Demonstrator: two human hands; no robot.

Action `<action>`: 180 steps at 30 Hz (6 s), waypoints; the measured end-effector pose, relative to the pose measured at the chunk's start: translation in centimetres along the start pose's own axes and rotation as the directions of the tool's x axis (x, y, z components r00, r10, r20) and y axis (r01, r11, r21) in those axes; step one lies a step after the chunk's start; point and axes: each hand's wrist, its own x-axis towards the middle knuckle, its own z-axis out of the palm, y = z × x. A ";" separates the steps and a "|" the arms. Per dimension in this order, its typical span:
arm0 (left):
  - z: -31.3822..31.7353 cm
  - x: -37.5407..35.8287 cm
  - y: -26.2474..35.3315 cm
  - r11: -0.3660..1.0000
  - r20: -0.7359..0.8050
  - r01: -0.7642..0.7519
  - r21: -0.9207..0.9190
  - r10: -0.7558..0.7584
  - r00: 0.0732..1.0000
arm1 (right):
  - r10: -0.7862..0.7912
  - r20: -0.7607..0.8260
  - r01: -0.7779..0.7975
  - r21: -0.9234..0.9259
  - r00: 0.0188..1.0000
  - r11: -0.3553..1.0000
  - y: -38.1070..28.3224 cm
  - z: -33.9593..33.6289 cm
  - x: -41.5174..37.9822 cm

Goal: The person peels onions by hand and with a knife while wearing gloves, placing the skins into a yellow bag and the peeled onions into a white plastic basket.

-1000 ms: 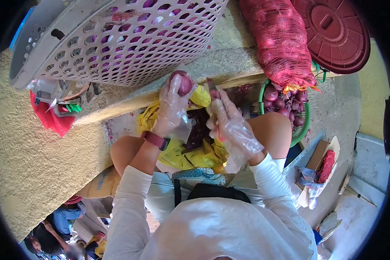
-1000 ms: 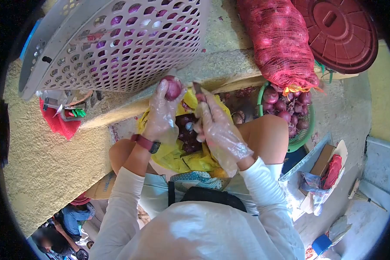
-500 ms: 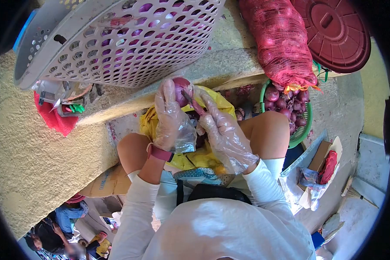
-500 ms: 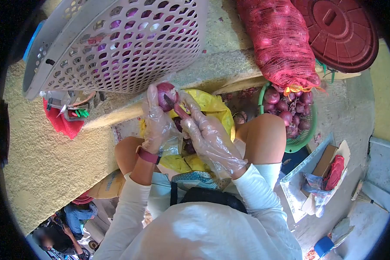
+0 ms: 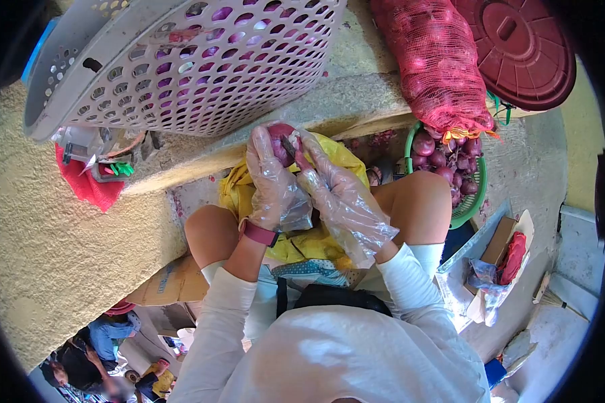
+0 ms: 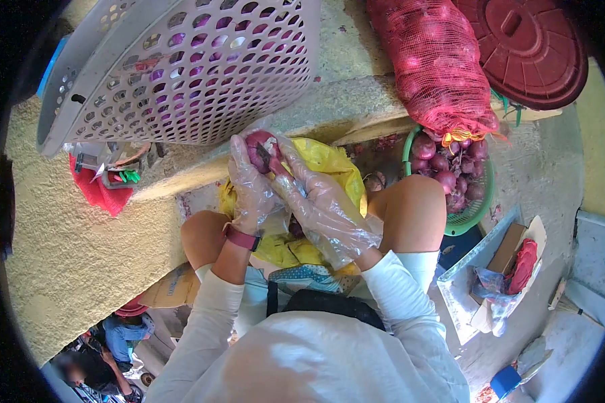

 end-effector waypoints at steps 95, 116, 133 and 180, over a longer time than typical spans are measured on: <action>-1.8 0.6 3.5 0.882 0.452 0.451 -0.136 -0.349 0.821 | -0.121 -0.054 0.111 -0.152 0.991 0.982 -0.4 -1.6 1.0; -1.3 1.0 3.8 0.865 0.399 0.492 -0.102 -0.417 0.816 | -0.062 -0.069 0.054 -0.114 0.996 0.992 0.9 -1.6 1.2; -2.4 2.6 4.3 0.713 0.484 0.698 0.072 -0.636 0.600 | -0.168 0.117 0.201 -0.385 0.979 0.901 -1.0 -3.1 1.0; -4.2 1.7 1.2 0.530 0.602 0.815 -0.236 -0.579 0.550 | 0.084 0.202 -0.057 -0.136 0.976 0.989 -2.6 -1.6 -1.1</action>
